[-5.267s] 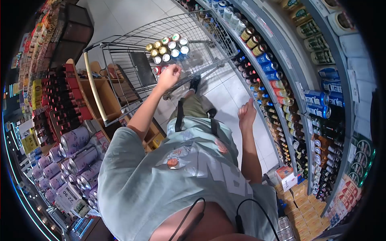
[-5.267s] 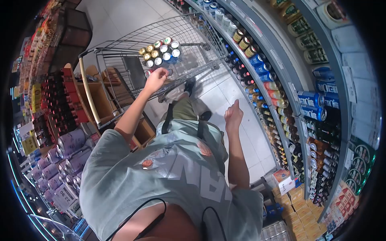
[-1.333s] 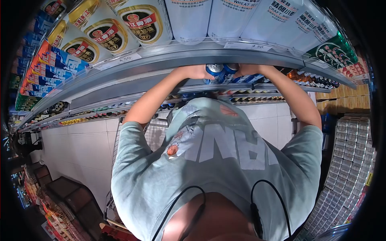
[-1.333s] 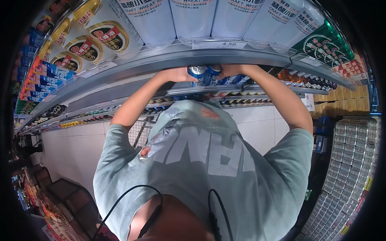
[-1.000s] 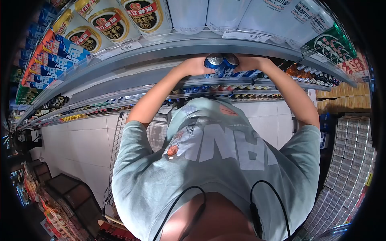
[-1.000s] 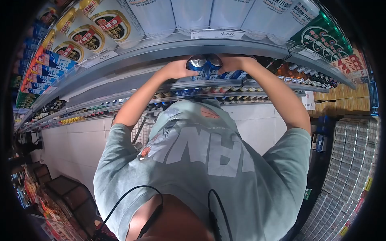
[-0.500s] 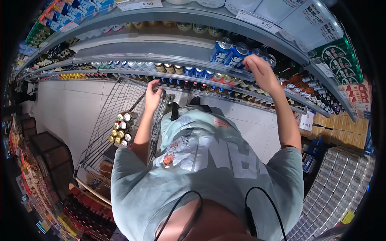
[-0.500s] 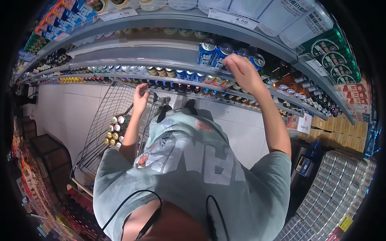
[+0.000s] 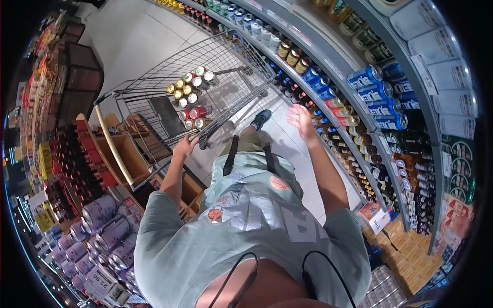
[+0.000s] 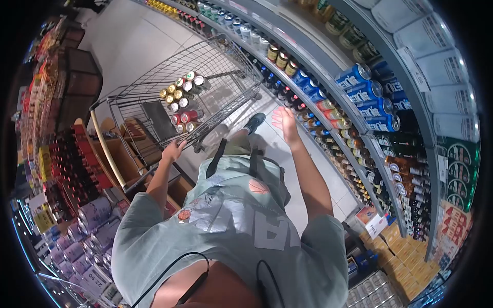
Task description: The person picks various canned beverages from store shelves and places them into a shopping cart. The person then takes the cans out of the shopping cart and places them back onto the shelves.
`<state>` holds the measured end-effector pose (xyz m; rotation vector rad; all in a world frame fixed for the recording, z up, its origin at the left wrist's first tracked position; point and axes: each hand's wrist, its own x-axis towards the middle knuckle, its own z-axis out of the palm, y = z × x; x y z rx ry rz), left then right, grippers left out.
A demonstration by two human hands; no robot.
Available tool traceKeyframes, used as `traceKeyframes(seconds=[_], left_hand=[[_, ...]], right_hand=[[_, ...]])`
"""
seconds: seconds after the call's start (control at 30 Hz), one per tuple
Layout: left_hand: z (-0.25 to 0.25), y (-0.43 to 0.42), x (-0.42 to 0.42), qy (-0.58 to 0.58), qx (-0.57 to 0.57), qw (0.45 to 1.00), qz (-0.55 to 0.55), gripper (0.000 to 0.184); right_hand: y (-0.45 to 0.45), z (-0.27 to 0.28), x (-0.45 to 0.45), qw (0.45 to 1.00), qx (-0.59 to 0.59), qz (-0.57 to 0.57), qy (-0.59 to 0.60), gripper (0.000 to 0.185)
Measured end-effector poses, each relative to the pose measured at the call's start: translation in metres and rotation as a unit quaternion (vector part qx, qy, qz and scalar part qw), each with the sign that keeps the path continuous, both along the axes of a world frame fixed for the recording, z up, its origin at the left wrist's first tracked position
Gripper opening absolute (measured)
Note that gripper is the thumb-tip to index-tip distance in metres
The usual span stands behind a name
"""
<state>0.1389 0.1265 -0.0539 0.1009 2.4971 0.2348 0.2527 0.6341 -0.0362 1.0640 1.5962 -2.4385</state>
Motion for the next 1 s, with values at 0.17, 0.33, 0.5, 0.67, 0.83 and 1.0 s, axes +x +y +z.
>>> traceKeyframes(seconds=[0.17, 0.33, 0.5, 0.67, 0.83, 1.0], left_hand=[[0.01, 0.001, 0.008, 0.06, -0.033, 0.997, -0.033, 0.061], [0.001, -0.006, 0.005, 0.048, -0.059, 0.996, -0.043, 0.062], [0.004, -0.003, -0.002, 0.043, -0.064, 0.996, -0.047, 0.061], [0.003, 0.002, -0.007, 0.113, -0.03, 0.993, -0.032, 0.061], [0.015, 0.003, -0.036, 0.066, 0.027, 0.997, 0.013, 0.061], [0.017, -0.004, -0.055, 0.067, 0.057, 0.996, 0.033, 0.056]], right_hand=[[-0.062, -0.034, -0.061, 0.992, -0.098, -0.014, -0.078, 0.066], [-0.094, -0.059, -0.13, 0.975, -0.166, -0.082, -0.125, 0.078], [-0.128, -0.038, -0.199, 0.975, -0.161, -0.033, -0.153, 0.079], [-0.137, -0.024, -0.255, 0.988, -0.065, 0.053, -0.13, 0.074], [-0.155, -0.023, -0.273, 0.983, 0.046, 0.115, -0.138, 0.082], [-0.176, -0.033, -0.271, 0.788, 0.374, 0.472, -0.124, 0.091]])
